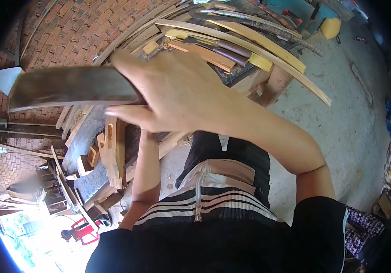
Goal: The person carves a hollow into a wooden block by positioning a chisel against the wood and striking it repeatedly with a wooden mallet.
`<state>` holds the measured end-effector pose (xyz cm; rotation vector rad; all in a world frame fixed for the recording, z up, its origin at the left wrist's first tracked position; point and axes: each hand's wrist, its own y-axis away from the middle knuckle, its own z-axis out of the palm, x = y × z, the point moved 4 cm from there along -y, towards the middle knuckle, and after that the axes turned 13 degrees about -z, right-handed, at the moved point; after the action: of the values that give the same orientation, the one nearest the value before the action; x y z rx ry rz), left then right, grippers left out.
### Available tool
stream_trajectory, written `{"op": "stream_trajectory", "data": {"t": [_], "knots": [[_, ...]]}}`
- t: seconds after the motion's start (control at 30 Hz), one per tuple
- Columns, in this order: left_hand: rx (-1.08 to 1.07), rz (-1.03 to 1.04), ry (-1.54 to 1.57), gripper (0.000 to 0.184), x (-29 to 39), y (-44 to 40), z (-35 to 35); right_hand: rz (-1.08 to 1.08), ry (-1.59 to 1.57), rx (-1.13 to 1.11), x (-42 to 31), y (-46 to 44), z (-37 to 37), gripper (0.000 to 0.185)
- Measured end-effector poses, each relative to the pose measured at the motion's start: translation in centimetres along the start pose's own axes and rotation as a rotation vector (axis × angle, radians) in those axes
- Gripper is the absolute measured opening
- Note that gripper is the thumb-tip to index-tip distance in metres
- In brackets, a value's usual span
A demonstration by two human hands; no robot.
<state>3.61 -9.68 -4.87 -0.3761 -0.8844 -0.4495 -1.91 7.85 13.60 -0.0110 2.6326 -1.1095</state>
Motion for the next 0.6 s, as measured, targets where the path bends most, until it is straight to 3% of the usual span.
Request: {"op": "stream_trajectory", "data": {"t": [0.03,0.07,0.1,0.13,0.17,0.23,0.3,0.37,0.6], "knots": [[0.060,0.014,0.016,0.038,0.6,0.4,0.6,0.027,0.036,-0.082,0.7,0.6,0.8,0.049],[0.036,0.207,-0.250,0.035,1.9,0.6,1.5,0.126,-0.049,-0.283,2.3,1.5,2.2,0.053],[0.007,0.398,-0.514,0.033,2.9,0.9,2.6,0.182,-0.157,-0.319,3.5,2.3,2.7,0.058],[0.061,0.342,-0.293,0.017,5.0,1.2,4.8,0.269,-0.207,-0.301,4.1,2.9,2.7,0.058],[0.049,0.264,-0.263,0.015,5.0,0.8,3.3,0.353,-0.263,-0.290,4.6,3.6,3.1,0.058],[0.098,0.204,-0.231,0.025,5.0,-0.3,1.1,0.477,-0.342,-0.157,6.7,6.3,5.2,0.063],[0.139,0.185,-0.131,0.028,5.9,-1.2,0.0,0.530,-0.309,-0.168,8.6,9.0,7.7,0.069],[0.152,0.158,-0.024,0.032,6.3,-2.4,-0.6,0.760,-0.203,-0.475,10.5,12.6,10.5,0.075],[0.195,0.127,-0.006,0.036,7.0,-3.5,-0.5,0.848,-0.151,-0.499,9.7,16.0,13.6,0.073]]}}
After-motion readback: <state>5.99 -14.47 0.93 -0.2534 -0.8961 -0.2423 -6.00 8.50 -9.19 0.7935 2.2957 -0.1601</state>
